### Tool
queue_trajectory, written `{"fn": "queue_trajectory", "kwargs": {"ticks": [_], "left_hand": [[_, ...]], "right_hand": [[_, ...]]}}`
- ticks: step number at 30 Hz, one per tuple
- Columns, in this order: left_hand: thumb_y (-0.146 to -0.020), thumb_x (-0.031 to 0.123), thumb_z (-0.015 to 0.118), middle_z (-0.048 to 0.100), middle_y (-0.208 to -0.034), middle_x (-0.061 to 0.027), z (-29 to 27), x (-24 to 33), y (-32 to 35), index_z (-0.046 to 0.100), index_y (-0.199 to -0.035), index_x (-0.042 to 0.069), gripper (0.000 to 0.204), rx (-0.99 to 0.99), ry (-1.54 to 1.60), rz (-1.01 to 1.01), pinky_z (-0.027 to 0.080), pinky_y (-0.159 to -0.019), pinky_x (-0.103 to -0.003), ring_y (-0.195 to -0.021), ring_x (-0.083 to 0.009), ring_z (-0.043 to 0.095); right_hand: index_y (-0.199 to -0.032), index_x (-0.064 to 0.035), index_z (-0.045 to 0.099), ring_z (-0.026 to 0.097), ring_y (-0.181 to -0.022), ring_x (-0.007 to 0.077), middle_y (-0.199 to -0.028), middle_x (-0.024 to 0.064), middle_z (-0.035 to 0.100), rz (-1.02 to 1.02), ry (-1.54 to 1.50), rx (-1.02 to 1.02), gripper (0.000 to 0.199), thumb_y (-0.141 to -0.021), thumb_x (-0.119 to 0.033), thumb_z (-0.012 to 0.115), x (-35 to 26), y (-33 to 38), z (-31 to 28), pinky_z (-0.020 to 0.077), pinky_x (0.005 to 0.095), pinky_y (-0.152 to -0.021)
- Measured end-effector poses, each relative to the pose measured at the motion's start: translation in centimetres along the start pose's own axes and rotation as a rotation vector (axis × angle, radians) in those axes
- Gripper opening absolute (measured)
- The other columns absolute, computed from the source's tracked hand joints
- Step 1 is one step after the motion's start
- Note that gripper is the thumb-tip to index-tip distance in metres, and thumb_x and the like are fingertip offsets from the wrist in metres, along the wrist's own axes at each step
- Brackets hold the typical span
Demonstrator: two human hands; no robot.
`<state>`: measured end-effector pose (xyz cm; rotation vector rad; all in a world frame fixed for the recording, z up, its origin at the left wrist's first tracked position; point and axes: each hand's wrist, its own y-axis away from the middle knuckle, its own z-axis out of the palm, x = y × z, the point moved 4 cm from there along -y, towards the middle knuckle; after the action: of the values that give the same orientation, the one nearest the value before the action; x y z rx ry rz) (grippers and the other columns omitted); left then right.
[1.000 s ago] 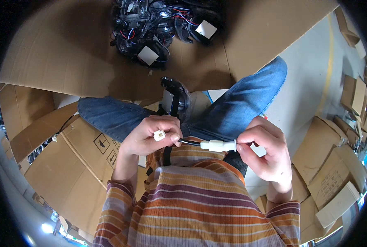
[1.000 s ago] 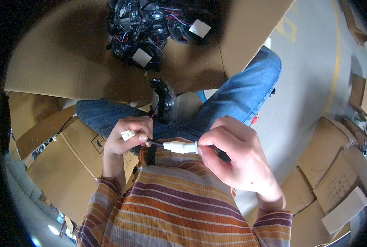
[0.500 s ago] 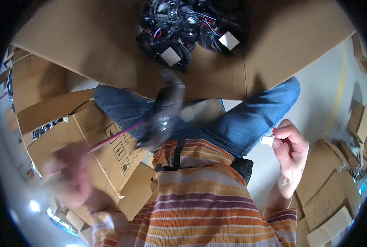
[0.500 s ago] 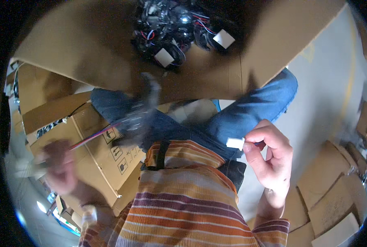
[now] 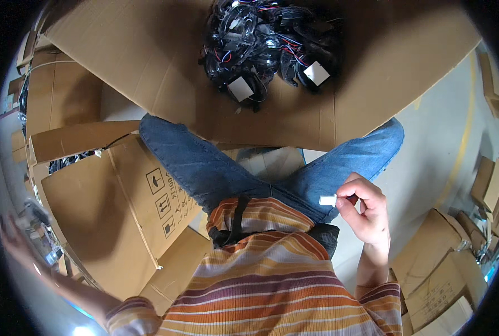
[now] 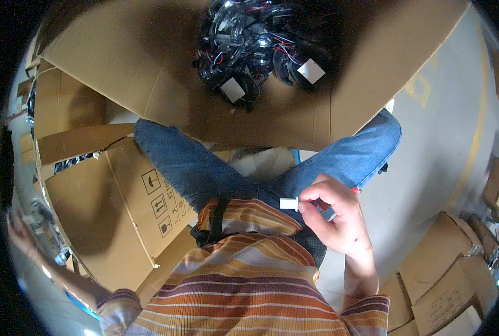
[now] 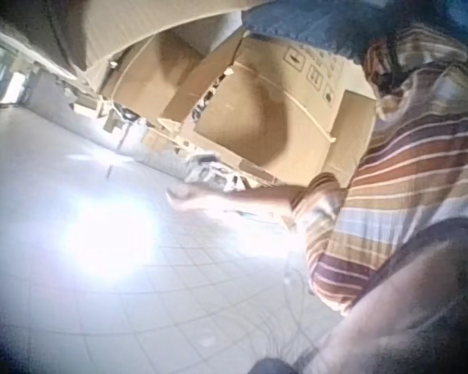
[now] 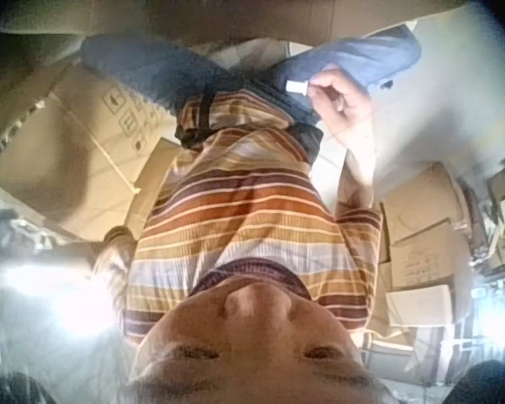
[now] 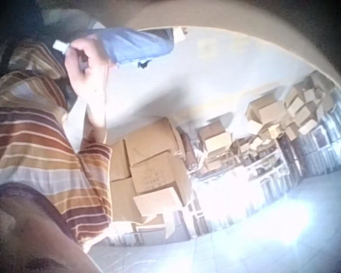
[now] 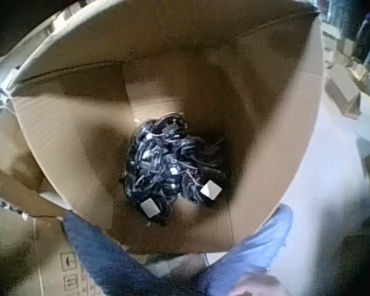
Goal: The person connects plastic wiring harnesses to automotive headlight housing components by hand, joining the plastic connectors together.
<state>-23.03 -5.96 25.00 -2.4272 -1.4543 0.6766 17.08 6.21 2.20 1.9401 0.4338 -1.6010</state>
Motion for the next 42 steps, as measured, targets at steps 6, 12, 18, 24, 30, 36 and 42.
{"fn": "queue_trajectory", "kwargs": {"ticks": [6, 12, 18, 24, 30, 36, 42], "left_hand": [[-0.074, 0.009, 0.057, 0.060, -0.085, -0.0096, 17.7, 22.2, 12.6, 0.060, -0.087, 0.007, 0.014, -0.701, 0.867, 0.690, 0.046, -0.068, -0.029, -0.077, -0.0199, 0.058], [-0.079, 0.018, 0.045, 0.058, -0.090, -0.0111, 34.1, 31.3, 18.5, 0.060, -0.090, 0.012, 0.020, -0.925, 0.439, 1.078, 0.046, -0.068, -0.039, -0.081, -0.0290, 0.056], [-0.085, 0.022, 0.037, 0.059, -0.093, -0.0116, 37.3, 36.6, 23.6, 0.056, -0.102, 0.011, 0.028, -1.057, 0.021, 1.288, 0.045, -0.063, -0.044, -0.080, -0.0312, 0.057], [-0.081, 0.021, 0.043, 0.060, -0.089, -0.0116, 41.2, 36.6, 26.1, 0.063, -0.087, 0.009, 0.024, -0.930, -0.083, 1.419, 0.042, -0.066, -0.044, -0.086, -0.0251, 0.055], [-0.079, 0.022, 0.048, 0.059, -0.092, -0.0119, 34.7, 36.0, 21.3, 0.063, -0.082, 0.006, 0.022, -0.985, 0.075, 1.254, 0.041, -0.070, -0.042, -0.088, -0.0271, 0.053], [-0.083, 0.007, 0.045, 0.053, -0.076, -0.0105, 23.9, 31.7, 18.4, 0.052, -0.081, -0.001, 0.011, -1.060, 1.386, 0.999, 0.044, -0.060, -0.026, -0.068, -0.0209, 0.054], [-0.088, 0.012, 0.037, 0.049, -0.067, -0.0044, 16.0, 29.1, 21.1, 0.048, -0.093, 0.001, 0.016, -1.378, 1.438, 0.683, 0.042, -0.062, -0.025, -0.063, -0.0119, 0.048]], "right_hand": [[-0.075, -0.0016, 0.053, 0.045, -0.054, 0.0106, -0.067, 0.0041, 0.049, 0.020, 0.007, 0.034, 0.011, -0.068, 0.007, 0.056, 1.8, 0.6, -1.4, 0.0338, 0.0212, -0.047], [-0.074, -0.0011, 0.053, 0.046, -0.053, 0.0110, -0.066, 0.0052, 0.050, 0.139, 0.005, 0.086, 0.010, -0.069, 0.007, 0.057, 1.8, 0.2, -1.3, 0.0359, 0.0216, -0.047], [-0.074, -0.0010, 0.053, 0.047, -0.055, 0.0111, -0.068, 0.0053, 0.051, 0.292, -0.003, 0.113, 0.009, -0.069, 0.006, 0.057, 3.3, -0.9, -1.4, 0.0370, 0.0216, -0.048], [-0.075, -0.0010, 0.053, 0.048, -0.056, 0.0135, -0.067, 0.0062, 0.050, 0.301, -0.004, 0.089, 0.011, -0.068, 0.006, 0.057, 2.7, -2.0, -1.2, 0.0376, 0.0227, -0.049], [-0.074, -0.0010, 0.053, 0.048, -0.055, 0.0147, -0.067, 0.0063, 0.050, 0.308, 0.017, 0.065, 0.009, -0.068, 0.004, 0.057, 2.8, -2.3, -0.9, 0.0379, 0.0234, -0.050], [-0.074, -0.0011, 0.053, 0.048, -0.055, 0.0140, -0.066, 0.0059, 0.050, 0.226, 0.028, 0.026, 0.008, -0.068, 0.003, 0.057, 2.0, -2.7, -0.4, 0.0375, 0.0232, -0.049], [-0.074, -0.0018, 0.053, 0.045, -0.055, 0.0089, -0.066, 0.0032, 0.050, 0.156, 0.057, 0.000, 0.010, -0.068, 0.006, 0.056, 1.3, -1.5, 0.0, 0.0354, 0.0204, -0.048]]}}
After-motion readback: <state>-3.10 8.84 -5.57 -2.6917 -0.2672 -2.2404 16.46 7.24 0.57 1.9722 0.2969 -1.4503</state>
